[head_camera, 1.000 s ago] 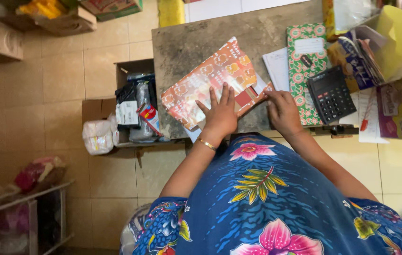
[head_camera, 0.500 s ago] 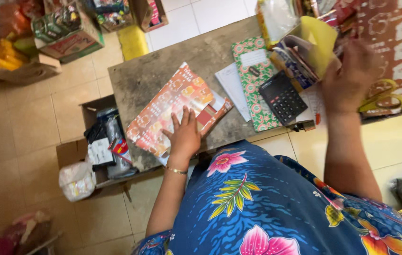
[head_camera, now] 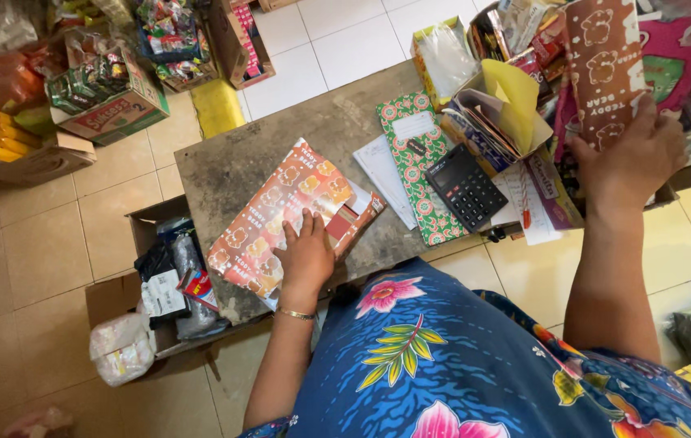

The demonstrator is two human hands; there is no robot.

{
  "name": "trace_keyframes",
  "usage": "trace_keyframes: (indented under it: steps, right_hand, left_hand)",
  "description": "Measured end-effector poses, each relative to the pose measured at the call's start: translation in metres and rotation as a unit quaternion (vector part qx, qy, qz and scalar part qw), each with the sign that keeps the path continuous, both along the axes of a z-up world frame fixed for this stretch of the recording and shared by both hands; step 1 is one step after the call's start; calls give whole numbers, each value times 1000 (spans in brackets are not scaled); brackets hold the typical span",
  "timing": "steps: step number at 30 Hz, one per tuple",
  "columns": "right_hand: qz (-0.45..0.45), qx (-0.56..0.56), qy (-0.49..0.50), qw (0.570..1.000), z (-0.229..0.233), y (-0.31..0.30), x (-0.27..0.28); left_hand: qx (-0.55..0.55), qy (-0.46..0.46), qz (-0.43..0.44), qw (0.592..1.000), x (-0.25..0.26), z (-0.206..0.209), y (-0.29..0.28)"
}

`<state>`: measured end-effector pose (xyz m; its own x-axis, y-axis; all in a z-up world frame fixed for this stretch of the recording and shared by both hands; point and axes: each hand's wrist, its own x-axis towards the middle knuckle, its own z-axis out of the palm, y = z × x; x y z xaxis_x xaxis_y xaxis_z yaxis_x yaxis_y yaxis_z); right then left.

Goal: The person places a rectangular box on a sheet of wrapping paper, folds the paper around the box, and secures the folds with tape. The person handles the box, wrapping paper, and tape to complete the wrapping process.

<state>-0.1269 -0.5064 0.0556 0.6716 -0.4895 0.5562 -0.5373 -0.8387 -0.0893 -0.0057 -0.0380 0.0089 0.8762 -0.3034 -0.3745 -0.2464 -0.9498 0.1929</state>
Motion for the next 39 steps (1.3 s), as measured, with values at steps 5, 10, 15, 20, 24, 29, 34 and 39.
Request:
trace_keyframes:
  steps: [5, 10, 15, 20, 24, 29, 34, 39]
  right_hand:
    - [-8, -68, 10, 998, 2, -11, 17]
    - [-27, 16, 12, 999, 12, -30, 25]
    - [166, 74, -192, 964, 54, -7, 29]
    - [319, 153, -227, 908, 95, 68, 44]
    - [303, 614, -200, 701, 78, 135, 60]
    - [373, 730, -31, 571, 11, 205, 98]
    - [360, 752, 66, 549, -40, 244, 112]
    - [292, 781, 96, 544, -60, 251, 121]
  left_hand:
    - [-3, -9, -3, 1000, -1, -2, 1]
    - [-4, -23, -14, 1000, -3, 5, 1]
    - [-17, -26, -16, 999, -6, 5, 3]
    - [-72, -54, -35, 995, -5, -11, 9]
    - [-239, -91, -72, 964, -6, -29, 12]
    - [-371, -57, 19, 926, -8, -47, 9]
    - [-692, 134, 164, 690, -9, -53, 4]
    - [-580, 4, 193, 791, -8, -50, -1]
